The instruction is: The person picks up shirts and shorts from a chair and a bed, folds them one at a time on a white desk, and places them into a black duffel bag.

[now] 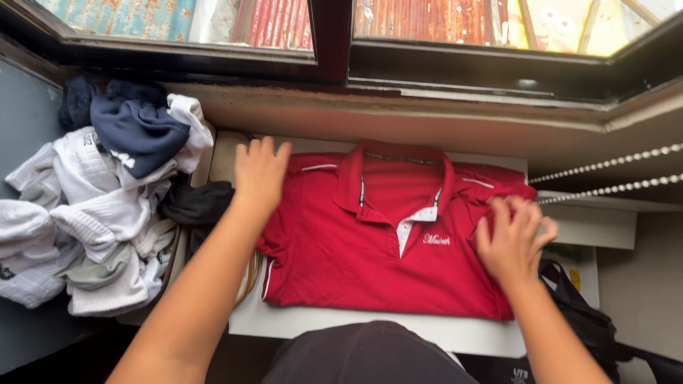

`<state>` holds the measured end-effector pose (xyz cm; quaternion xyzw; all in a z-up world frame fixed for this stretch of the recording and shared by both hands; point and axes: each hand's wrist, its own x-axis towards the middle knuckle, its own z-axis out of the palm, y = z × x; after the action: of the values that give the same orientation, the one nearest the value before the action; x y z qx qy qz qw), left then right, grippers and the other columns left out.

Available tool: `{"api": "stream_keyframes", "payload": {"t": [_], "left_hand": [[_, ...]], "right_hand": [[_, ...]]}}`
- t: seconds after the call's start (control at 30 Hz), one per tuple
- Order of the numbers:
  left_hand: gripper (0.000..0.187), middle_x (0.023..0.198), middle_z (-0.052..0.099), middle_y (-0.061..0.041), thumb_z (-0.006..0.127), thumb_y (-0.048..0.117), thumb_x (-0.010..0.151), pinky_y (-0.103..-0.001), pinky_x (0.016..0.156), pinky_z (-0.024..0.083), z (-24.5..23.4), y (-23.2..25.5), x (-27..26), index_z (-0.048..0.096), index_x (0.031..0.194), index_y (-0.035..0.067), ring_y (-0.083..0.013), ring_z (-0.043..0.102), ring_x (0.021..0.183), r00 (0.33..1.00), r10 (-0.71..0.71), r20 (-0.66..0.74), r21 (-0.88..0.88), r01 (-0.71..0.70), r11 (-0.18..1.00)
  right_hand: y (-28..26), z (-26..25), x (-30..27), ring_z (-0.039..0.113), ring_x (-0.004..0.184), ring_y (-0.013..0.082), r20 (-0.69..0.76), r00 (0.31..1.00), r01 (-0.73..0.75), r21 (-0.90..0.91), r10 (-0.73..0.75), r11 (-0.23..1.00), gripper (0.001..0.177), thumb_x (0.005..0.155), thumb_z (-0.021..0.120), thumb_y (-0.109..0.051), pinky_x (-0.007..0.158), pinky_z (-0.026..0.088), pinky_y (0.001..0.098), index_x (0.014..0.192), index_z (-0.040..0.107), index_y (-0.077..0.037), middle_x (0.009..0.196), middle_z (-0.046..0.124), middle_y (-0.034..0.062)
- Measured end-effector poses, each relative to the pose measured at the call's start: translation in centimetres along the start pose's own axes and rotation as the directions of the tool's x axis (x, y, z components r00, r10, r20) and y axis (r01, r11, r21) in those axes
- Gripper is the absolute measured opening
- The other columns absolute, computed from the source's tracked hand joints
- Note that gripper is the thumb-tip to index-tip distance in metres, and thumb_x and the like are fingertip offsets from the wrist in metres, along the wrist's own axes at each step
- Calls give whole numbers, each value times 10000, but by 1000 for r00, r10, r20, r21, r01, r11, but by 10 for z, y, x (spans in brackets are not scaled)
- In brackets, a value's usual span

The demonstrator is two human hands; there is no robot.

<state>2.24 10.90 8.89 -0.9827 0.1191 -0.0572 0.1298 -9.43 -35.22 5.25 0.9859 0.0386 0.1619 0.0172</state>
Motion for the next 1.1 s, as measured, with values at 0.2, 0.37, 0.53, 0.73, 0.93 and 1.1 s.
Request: {"api": "stream_keyframes", "payload": {"t": [0.2, 0.37, 0.53, 0.73, 0.93, 1.1], "left_hand": [[489, 1376, 602, -104, 683, 153, 814, -465, 1006, 468, -2, 81, -87, 596, 1296, 150, -299, 582, 1243, 893, 374, -249, -637, -442, 631], [857, 1589, 284, -141, 786, 333, 735, -619, 1159, 218, 5, 71, -157, 416, 1492, 181, -361, 242, 1457, 832, 537, -136, -666, -478, 572], [863, 1595, 408, -77, 730, 86, 599, -505, 1135, 318, 7, 34, -199, 539, 1430, 216, -333, 352, 1473, 893, 443, 81, -633, -297, 714], [413, 1228, 710, -40, 763, 19, 653, -384, 959, 518, 11, 24, -236, 733, 1050, 133, -270, 643, 1170, 999, -37, -38, -711, -1, 703], [335, 1005, 736, -102, 698, 27, 827, -331, 799, 540, 0, 43, -235, 744, 1139, 141, -223, 696, 847, 916, -385, 112, -890, 265, 371], [108, 927, 675, -21, 627, 92, 1021, -232, 732, 482, -44, 20, -229, 679, 1109, 55, -41, 585, 811, 860, -484, -159, -981, -84, 173]], "right_hand": [[-32, -34, -99, 291, 1503, 322, 221, 948, 137, 361, -228, 922, 599, 906, 569, -411, 1171, 237, 592, 1482, 505, -258, 1588, 381, 146], [-2, -50, -137, 428, 1384, 258, 329, 940, 103, -9, -94, 995, 763, 725, 654, -439, 1094, 292, 558, 1455, 504, -274, 1555, 396, 40], [42, -48, -161, 610, 1217, 228, 454, 885, -76, -79, 104, 994, 562, 856, 668, -251, 1076, 454, 415, 1403, 565, -327, 1527, 495, -12], [51, -47, -162, 613, 1104, 303, 345, 939, -53, 120, 8, 991, 508, 757, 749, -284, 966, 490, 433, 1255, 645, -290, 1388, 547, 56], [63, -38, -157, 585, 1238, 296, 57, 993, -117, 562, 103, 819, 262, 894, 682, -88, 1034, 473, 417, 1148, 693, -153, 1410, 595, 83], [86, -94, -116, 518, 1221, 123, -101, 967, 14, 936, 232, 350, 116, 1108, 594, -57, 1054, 412, 304, 1217, 626, -80, 1198, 626, 18]]}}
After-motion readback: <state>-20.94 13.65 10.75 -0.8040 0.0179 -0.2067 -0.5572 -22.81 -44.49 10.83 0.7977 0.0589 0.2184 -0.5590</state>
